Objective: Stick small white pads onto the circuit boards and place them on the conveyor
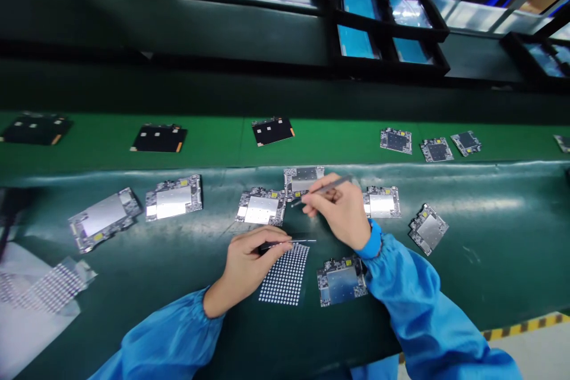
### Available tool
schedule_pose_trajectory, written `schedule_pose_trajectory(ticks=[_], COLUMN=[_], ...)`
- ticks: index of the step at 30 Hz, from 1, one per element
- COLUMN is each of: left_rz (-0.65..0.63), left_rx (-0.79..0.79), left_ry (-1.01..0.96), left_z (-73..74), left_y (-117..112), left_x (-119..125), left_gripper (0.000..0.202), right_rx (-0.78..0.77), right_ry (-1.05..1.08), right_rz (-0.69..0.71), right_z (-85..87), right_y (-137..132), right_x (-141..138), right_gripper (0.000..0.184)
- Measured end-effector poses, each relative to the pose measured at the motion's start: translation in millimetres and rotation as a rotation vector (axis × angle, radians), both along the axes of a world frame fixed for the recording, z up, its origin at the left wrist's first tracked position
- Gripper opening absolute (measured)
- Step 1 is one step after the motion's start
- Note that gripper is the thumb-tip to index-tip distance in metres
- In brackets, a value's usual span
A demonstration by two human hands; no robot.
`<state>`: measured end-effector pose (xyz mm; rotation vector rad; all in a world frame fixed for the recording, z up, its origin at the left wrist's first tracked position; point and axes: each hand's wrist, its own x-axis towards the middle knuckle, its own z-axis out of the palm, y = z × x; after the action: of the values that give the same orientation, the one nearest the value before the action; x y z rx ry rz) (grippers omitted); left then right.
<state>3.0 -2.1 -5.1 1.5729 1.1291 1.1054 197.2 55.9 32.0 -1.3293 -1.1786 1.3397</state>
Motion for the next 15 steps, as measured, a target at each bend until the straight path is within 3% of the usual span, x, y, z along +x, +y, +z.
schedule_pose_trajectory(ticks=[6,15], left_rz=[0.006,0.008], left_rx=[-0.001,0.046], left_ry=[0.004,0.014], left_z=[1.1,0.6], left_y=[-0.6,1.3], left_x=[0.9,-1.5], left_gripper=[0.006,0.007], right_rx=[0.030,-0.007], right_ry=[-0.044,-0.102], right_rz=[0.006,-0.119], right_z=[-20.1,-29.4], right_y=[39.2,28.4], right_x=[-6.0,36.6], right_gripper=[0.012,0.019])
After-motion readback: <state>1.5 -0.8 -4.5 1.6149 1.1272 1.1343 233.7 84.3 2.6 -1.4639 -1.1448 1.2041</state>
